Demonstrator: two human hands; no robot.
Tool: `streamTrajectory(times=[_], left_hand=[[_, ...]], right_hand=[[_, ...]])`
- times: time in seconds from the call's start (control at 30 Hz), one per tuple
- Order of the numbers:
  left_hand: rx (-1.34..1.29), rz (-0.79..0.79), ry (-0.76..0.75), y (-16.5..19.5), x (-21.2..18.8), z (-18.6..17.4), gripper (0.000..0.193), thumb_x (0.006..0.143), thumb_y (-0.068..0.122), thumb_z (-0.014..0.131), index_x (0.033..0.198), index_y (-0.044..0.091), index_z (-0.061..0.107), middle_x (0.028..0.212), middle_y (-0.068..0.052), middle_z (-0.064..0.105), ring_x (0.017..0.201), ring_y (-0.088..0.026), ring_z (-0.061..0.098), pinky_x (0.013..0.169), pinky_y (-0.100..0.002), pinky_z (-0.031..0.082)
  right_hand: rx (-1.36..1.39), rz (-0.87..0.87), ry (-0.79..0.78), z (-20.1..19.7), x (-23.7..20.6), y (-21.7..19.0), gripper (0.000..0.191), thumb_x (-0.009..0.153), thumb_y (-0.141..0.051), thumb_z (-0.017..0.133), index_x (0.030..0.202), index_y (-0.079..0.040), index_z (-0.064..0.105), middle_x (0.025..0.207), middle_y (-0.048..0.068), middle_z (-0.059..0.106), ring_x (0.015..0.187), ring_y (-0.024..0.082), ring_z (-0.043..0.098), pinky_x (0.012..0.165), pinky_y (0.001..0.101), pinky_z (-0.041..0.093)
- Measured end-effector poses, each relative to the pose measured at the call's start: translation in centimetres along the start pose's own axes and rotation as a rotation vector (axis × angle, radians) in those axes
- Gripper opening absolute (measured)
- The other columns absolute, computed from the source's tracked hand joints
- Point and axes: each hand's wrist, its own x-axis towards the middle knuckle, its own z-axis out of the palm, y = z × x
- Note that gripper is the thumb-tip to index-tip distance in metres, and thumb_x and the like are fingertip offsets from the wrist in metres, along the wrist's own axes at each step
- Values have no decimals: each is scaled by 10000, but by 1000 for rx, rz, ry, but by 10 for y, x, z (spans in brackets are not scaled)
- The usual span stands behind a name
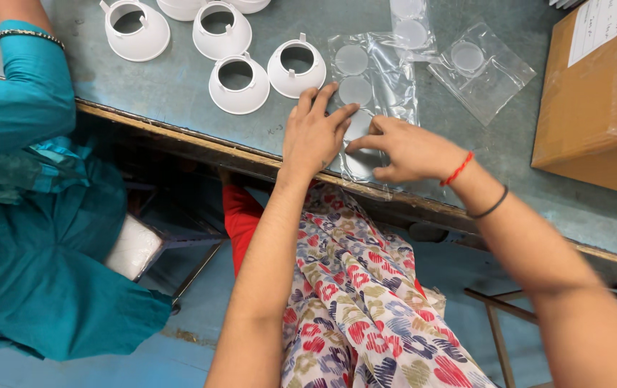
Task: The person assembles white plastic light fixture housings with metal reflectors and places them into a cardboard box. They also pack small circular plastic caps into clear poly bags, sealing each bag after filling it.
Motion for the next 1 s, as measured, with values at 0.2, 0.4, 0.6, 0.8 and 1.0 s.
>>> streamTrajectory(times=[0.2,0.4,0.6,0.8,1.0], left_hand=[[-5,-14,3,3,1,-1,292,924,332,690,1206,321,767,1463,-58,540,1326,-347,461,1029,-476,447],[-19,-34,-25,4,1,-5,295,918,348,683,1199,332,771,1458,-49,541,1339,-339,454,1043,-471,443],[13,-28,-38,5,1,-5,323,898,299,696,1208,349,768,1467,-53,533,1330,-341,454,1043,-471,441],[1,-26,-28,5,3,-6,308,904,286,708,1199,350,771,1463,-47,536,1330,-337,457,1048,-466,442],[-13,-47,-32,7,2,-7,298,894,298,712,1181,343,776,1456,-44,541,1325,-324,459,1035,-472,441]], right_hand=[[-87,25,-302,-18,39,6,645,587,-207,902,1176,-192,638,1134,112,593,1083,344,604,908,460,505],[-146,93,-442,-23,43,-3,680,606,-265,911,1191,-193,573,1114,92,657,1084,319,640,898,462,525],[-82,28,-393,-18,42,2,679,572,-269,907,1138,-140,555,1143,75,618,1065,330,630,853,475,515],[45,-117,-151,-13,19,10,536,630,-241,854,1092,-129,607,1100,120,555,1051,344,606,876,448,517],[-7,-17,-232,-12,22,9,654,608,-228,866,1194,-149,585,1146,119,547,1059,350,597,882,453,505]])
